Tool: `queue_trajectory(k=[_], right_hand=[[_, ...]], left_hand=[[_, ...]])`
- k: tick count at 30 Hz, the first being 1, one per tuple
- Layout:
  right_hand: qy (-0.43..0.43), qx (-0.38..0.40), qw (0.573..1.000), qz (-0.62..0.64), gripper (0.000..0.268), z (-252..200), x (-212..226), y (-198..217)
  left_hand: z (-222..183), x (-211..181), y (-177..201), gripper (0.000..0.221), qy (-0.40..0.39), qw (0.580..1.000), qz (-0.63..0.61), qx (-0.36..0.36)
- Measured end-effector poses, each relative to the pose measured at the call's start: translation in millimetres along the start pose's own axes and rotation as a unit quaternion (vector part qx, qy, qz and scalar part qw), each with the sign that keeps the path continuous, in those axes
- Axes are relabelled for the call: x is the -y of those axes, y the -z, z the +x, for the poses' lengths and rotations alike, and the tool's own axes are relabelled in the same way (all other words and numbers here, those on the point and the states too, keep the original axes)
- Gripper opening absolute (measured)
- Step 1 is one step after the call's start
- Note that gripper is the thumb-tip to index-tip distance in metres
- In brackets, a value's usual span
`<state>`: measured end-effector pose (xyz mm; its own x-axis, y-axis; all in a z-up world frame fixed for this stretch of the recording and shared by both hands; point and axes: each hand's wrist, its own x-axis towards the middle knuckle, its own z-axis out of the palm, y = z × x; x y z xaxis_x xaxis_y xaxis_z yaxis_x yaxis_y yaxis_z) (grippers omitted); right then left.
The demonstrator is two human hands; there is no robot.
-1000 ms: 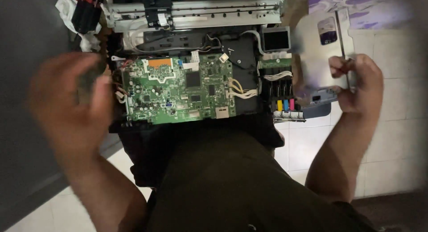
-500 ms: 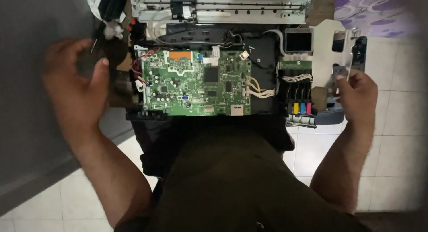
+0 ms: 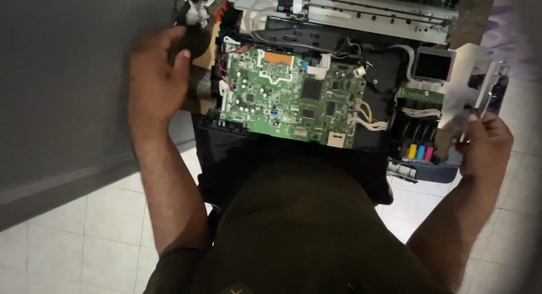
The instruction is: Disconnecting ribbon cables and wire connectors from a main circuit board and cleaning it with a brush.
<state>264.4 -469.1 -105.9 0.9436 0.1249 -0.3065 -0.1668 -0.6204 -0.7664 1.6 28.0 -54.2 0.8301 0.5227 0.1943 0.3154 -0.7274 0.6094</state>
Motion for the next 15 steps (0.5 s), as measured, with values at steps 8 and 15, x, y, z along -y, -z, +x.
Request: queue_trajectory(k=[8,15], right_hand=[[0.042,-0.042,0.998,-0.008,0.041,-1,5,1],[-0.033,-0.042,0.999,0.010,0.044,4,15,-4]], left_hand=[[0,27,-23,0.038,0.004,0.999,-0.035,-0.040],[5,44,-47,0.047,0.003,0.999,0.027,-0.043]])
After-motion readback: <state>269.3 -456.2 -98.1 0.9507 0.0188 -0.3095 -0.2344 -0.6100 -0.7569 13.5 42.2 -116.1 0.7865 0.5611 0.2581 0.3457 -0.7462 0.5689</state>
